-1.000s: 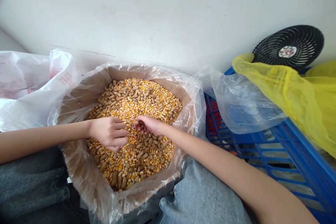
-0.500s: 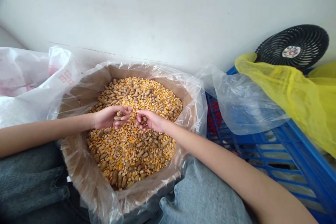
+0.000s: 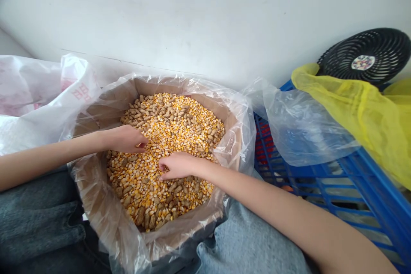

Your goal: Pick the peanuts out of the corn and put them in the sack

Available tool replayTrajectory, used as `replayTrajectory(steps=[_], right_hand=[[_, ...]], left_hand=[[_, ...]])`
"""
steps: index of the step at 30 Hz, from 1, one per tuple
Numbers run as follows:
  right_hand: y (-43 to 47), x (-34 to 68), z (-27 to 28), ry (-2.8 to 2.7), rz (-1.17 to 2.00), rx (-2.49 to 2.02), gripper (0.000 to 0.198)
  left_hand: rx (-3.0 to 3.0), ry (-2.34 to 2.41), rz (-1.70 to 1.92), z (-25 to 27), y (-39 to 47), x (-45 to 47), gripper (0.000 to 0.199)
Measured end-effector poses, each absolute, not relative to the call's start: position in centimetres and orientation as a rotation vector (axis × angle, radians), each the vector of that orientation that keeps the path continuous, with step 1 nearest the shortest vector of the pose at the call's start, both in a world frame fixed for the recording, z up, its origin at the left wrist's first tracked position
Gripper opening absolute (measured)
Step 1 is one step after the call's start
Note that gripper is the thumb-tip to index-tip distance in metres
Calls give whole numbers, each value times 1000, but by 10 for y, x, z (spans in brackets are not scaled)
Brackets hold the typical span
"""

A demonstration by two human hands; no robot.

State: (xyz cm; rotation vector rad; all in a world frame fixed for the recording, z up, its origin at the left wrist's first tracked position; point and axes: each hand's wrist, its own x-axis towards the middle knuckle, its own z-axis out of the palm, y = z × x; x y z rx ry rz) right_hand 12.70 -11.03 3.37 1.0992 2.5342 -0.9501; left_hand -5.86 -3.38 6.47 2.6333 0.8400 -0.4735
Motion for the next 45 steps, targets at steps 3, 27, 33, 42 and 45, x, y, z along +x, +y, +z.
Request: replayTrajectory(steps=[3,27,33,42,45], right_hand=[[-116,121,38,2619,-639,1012,38],[-92,140,53,1207,-3276,1191,11],[-89,145,53,1242,-3215,1328,28],[-89,145,39,1629,-2662,1763,41],[-88,148,35,1896,-2305,1799,31]], left_hand=[[2662,808,-644,70,-35,-61,29],[1076,660,124,62,-24,-58,20],[844,735,229,63,-26,-54,23],[799,792,229,64,-27,-51,19],[987,841,132,57,-28,-51,23]])
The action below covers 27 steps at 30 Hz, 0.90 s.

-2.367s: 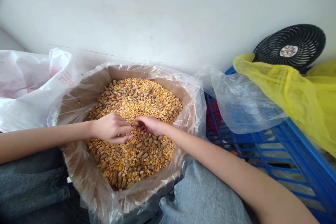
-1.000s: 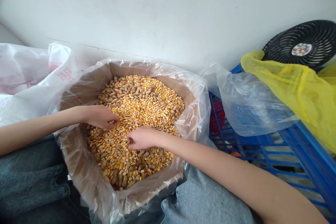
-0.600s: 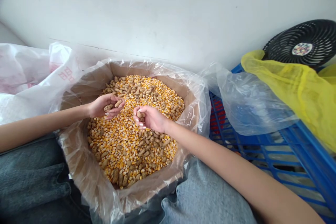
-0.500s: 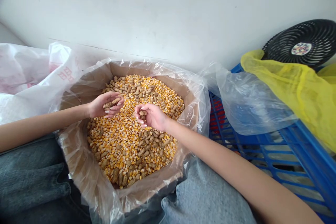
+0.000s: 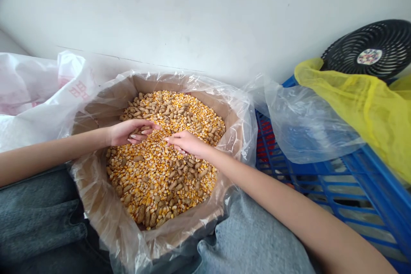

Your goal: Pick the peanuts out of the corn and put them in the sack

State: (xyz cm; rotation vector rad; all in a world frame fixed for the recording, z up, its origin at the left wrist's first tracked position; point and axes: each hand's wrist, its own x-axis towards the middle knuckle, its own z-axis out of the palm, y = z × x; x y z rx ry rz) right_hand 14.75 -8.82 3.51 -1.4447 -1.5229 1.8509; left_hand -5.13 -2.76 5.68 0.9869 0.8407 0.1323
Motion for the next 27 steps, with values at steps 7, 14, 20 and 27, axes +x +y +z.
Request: replayTrajectory(steps=[7,14,20,27], right_hand=[[-92,146,33,-2419,1169,-1602,14],[-92,146,29,-2708,867,-1639,16],[-91,148,28,-2709,848,-1639,16],[-90,148,33,-2582,991,-1629,18]], left_hand=[[2219,650,-222,54,-36,-50,27],[2647,626,-676,67,-41,-55,26],[2606,705,-600,59,-55,-50,18],[1823,535,-429,68,-42,-52,20]])
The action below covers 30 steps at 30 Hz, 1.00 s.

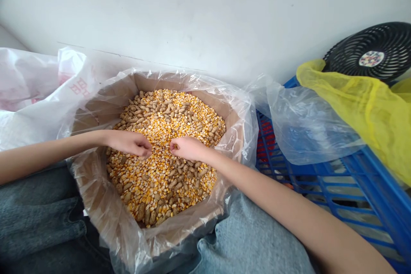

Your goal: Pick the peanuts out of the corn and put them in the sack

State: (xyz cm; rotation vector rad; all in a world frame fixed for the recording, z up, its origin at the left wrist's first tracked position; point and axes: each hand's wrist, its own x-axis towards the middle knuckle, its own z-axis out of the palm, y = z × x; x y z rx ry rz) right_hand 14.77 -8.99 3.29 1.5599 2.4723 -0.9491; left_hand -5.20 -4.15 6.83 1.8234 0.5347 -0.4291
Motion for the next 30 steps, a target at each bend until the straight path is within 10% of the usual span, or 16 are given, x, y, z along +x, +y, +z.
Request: replayTrajectory(steps=[9,30], right_hand=[[-88,150,31,2461,-1219,1527,18],[-87,150,32,2439,-1326,1465,19]], left_hand=[[670,487,161,71,-27,-58,28],[834,745,307,69,-31,-49,17]])
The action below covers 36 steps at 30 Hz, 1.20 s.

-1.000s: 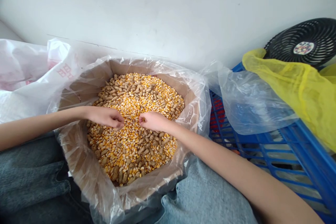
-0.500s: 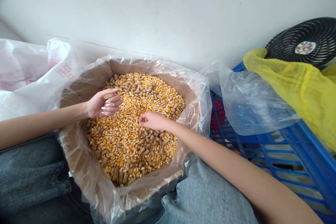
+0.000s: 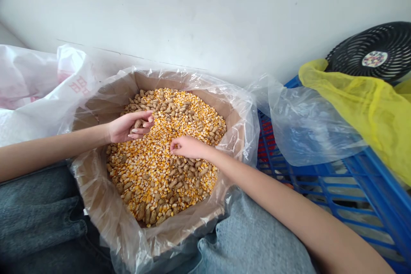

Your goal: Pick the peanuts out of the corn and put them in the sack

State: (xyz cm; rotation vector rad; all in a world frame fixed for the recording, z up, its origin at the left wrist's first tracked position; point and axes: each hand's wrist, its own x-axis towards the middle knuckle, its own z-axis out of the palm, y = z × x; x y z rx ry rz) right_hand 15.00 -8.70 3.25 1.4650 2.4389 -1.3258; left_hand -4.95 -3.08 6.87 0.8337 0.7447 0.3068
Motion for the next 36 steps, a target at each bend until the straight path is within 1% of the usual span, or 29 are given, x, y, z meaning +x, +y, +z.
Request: replayTrajectory(steps=[2,5,8,10,14,17,21,25,29,31,33,34,36], right_hand=[[-87,150,35,2439,-1298,1456,19],[-87,150,37,2454,-1221,1415,18],[-87,151,39,2490,-1094,1293,17],[-88,152,40,2495,-967,1202,17],[-90,154,41,2500,-722,1024,18],[-91,155,41,2501,-654,944,22],[-91,158,40,2520,-566,943,31],[-92,159,37,2572,-547,905,27],[-91,157,35,2564,-655,946,22],[-91,156,35,2545,-779,1021,21],[-90,155,34,2500,-1047,1115,20],[-89,155,33,2462,-1249,1169,21],[-87,155,32,2308,-1754,1300,26]], left_hand=[[1072,769,193,63,-33,-49,20],[1659,709,-45,56,-41,-47,25],[2253,502,-216,51,-54,-42,21],[2464,370,-300,49,-63,-39,19],[2588,164,-484,50,-74,-35,18],[2627,111,-578,51,-76,-36,16],[2579,206,-552,48,-77,-36,8],[2563,239,-530,48,-78,-36,9],[2578,191,-558,48,-79,-37,5],[2501,233,-566,47,-78,-37,4],[2265,282,-575,47,-77,-37,6],[2103,298,-573,48,-75,-37,8],[1753,346,-523,50,-70,-36,11]])
